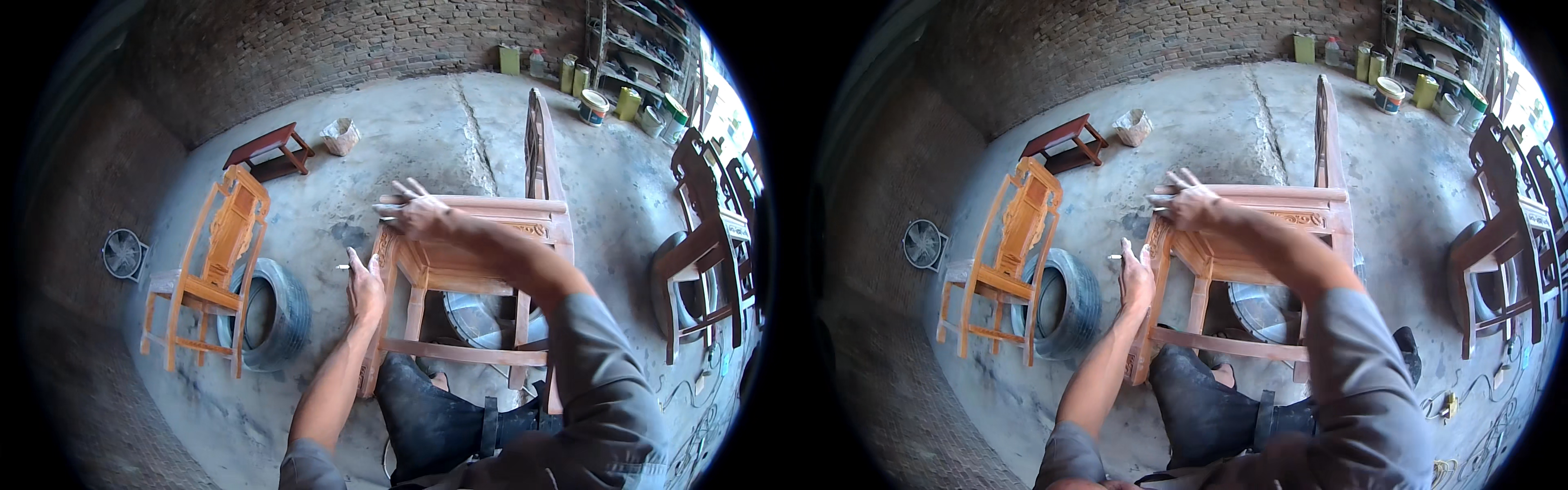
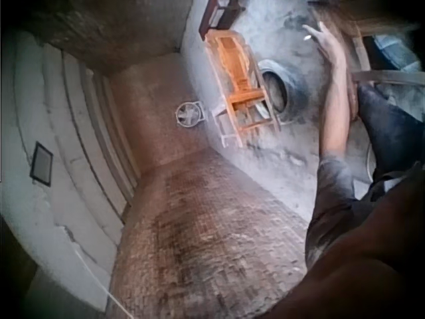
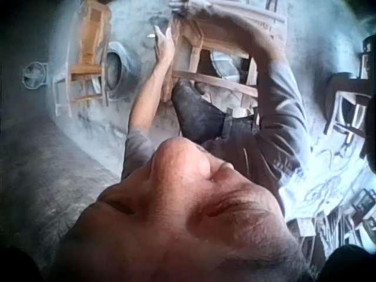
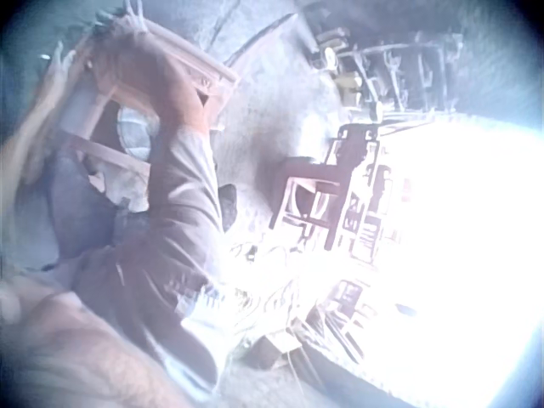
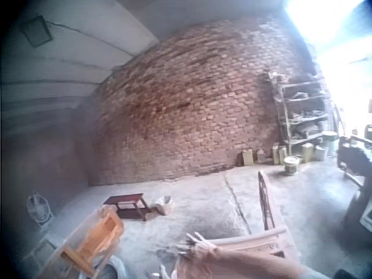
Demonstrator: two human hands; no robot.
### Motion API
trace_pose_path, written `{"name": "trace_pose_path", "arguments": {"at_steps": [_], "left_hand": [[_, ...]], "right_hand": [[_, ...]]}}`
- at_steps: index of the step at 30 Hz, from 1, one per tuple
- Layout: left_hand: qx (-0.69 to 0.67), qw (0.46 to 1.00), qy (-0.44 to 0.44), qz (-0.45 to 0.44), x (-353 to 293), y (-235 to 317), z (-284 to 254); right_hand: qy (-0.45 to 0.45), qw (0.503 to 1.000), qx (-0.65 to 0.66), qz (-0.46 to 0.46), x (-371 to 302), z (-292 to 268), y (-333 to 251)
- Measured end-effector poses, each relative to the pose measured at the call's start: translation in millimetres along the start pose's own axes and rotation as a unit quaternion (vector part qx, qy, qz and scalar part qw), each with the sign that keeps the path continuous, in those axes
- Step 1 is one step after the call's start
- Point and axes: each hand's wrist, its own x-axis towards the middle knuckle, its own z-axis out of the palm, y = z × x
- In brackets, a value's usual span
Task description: The person sands a wooden chair using a sanding block, focusing on the legs and frame. They reposition the chair multiple times to access different areas and continue sanding until the clip ends.
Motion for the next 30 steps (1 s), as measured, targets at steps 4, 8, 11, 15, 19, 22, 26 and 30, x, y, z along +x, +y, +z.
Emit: {"name": "trace_pose_path", "arguments": {"at_steps": [4, 8, 11, 15, 19, 22, 26, 30], "left_hand": [[-0.010, 1.000, 0.003, -0.005, -7, -10, -5], [-0.004, 1.000, 0.003, -0.005, -2, 11, -1], [-0.004, 1.000, 0.001, 0.015, 2, 15, 6], [0.004, 1.000, 0.008, 0.002, 1, -16, -3], [-0.024, 0.999, 0.009, 0.026, -3, -8, 6], [-0.034, 0.999, 0.000, 0.037, 0, 2, 10], [-0.015, 1.000, -0.003, 0.009, 2, 3, 0], [-0.013, 1.000, -0.002, 0.009, 0, 2, -3]], "right_hand": [[-0.014, 0.999, 0.032, -0.037, -27, -4, 17], [0.111, 0.991, 0.073, -0.026, -48, 14, 30], [0.023, 0.999, -0.028, -0.006, -4, 4, 10], [-0.051, 0.997, -0.034, -0.048, -45, -11, 13], [0.051, 0.998, -0.019, -0.014, -218, -13, 92], [0.011, 1.000, -0.010, 0.008, -259, -17, 113], [0.074, 0.985, -0.085, -0.131, -95, -13, 71], [0.132, 0.971, -0.076, -0.184, -20, -4, 53]]}}
